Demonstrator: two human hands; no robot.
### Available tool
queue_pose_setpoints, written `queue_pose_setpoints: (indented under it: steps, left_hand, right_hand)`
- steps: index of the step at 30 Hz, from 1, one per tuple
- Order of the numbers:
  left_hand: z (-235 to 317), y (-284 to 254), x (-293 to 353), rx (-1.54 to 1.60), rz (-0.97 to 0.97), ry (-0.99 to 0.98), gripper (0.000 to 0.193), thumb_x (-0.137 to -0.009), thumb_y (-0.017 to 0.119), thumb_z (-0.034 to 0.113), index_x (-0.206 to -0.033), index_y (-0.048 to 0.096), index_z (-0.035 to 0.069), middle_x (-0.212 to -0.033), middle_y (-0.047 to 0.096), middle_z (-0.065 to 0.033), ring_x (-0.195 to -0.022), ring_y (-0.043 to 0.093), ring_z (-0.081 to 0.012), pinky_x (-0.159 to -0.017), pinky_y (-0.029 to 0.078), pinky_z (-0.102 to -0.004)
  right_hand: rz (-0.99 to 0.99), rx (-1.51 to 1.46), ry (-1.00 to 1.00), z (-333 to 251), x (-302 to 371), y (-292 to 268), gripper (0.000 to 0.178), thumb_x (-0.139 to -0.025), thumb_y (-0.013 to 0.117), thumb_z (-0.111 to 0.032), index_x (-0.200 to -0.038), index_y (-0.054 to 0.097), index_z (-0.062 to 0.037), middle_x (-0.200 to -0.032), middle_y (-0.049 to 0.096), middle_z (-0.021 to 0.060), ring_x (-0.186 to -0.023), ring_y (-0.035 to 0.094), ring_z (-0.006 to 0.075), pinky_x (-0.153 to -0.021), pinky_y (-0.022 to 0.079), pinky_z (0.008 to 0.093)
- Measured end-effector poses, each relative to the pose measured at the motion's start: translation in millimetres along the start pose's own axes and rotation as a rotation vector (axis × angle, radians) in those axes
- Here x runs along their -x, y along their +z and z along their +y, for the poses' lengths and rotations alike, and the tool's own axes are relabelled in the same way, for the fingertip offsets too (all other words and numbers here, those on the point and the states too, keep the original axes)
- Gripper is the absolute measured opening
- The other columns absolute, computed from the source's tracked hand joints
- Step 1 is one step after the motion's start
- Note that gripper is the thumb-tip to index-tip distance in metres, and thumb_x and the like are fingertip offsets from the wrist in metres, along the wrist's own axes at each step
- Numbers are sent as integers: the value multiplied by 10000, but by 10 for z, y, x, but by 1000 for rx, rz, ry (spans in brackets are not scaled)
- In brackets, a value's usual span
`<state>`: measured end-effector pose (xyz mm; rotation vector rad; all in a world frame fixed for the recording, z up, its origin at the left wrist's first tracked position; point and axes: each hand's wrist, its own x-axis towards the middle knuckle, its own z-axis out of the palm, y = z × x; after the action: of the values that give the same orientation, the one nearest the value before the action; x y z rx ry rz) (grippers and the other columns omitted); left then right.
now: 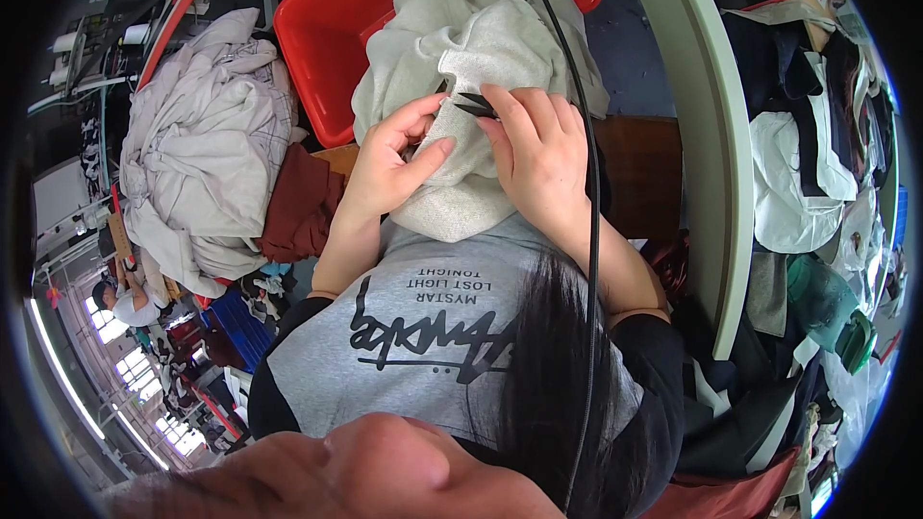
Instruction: Trimming excess threads from a white garment using thread snips.
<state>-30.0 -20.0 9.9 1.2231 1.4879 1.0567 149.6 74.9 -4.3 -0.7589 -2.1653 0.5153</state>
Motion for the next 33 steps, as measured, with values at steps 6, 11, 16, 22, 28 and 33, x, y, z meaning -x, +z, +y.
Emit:
queue_pose_setpoints:
  steps: [6, 11, 16, 22, 28, 33]
  left_hand:
    - [-8, -5, -3, 21, -18, -22, 419, -910, 629, -3, -1312, 514, -31, -915, 651, -10, -820, 575, -50, -726, 456, -209]
    - [-21, -1, 5, 28, 12, -24, 392, -911, 619, -21, -1292, 524, -37, -917, 649, -10, -820, 575, -49, -719, 455, -209]
    - [-27, 29, 24, 75, 46, 20, 401, -894, 642, -27, -1280, 532, -37, -926, 646, -15, -811, 573, -52, -710, 457, -212]
    - [16, 20, 64, -24, 77, 99, 476, -766, 759, 18, -1216, 607, 1, -883, 598, 0, -678, 465, -59, -606, 407, -215]
    - [38, -12, 34, -75, 79, 200, 465, -748, 785, 39, -1183, 627, -3, -903, 589, -11, -673, 453, -73, -590, 391, -220]
    - [32, -151, -48, 106, -127, 19, 381, -924, 672, 158, -1254, 586, -13, -1013, 597, -20, -814, 503, -61, -696, 425, -210]
  right_hand:
    - [-12, -183, -58, 20, 1, -2, 358, -774, 735, -83, -1112, 630, -26, -916, 628, 80, -741, 573, 211, -658, 445, 319]
    - [-83, -817, 33, 5, 38, -134, 385, -763, 723, -110, -1105, 604, 22, -785, 510, 30, -673, 445, 113, -595, 338, 253]
    - [-60, -596, 133, -43, 24, -100, 367, -734, 790, -65, -1054, 620, -11, -728, 441, 14, -620, 387, 103, -538, 303, 242]
    - [-34, -366, 157, -145, -18, 7, 343, -676, 860, -95, -933, 637, -59, -727, 470, 13, -589, 440, 106, -495, 365, 244]
    - [-24, -336, 68, -91, -20, 119, 223, -736, 794, -18, -874, 622, -50, -764, 528, 27, -593, 489, 130, -498, 389, 259]
    - [-42, -510, 11, -37, 41, 0, 172, -781, 732, 34, -883, 613, -37, -795, 546, 58, -623, 521, 154, -516, 409, 267]
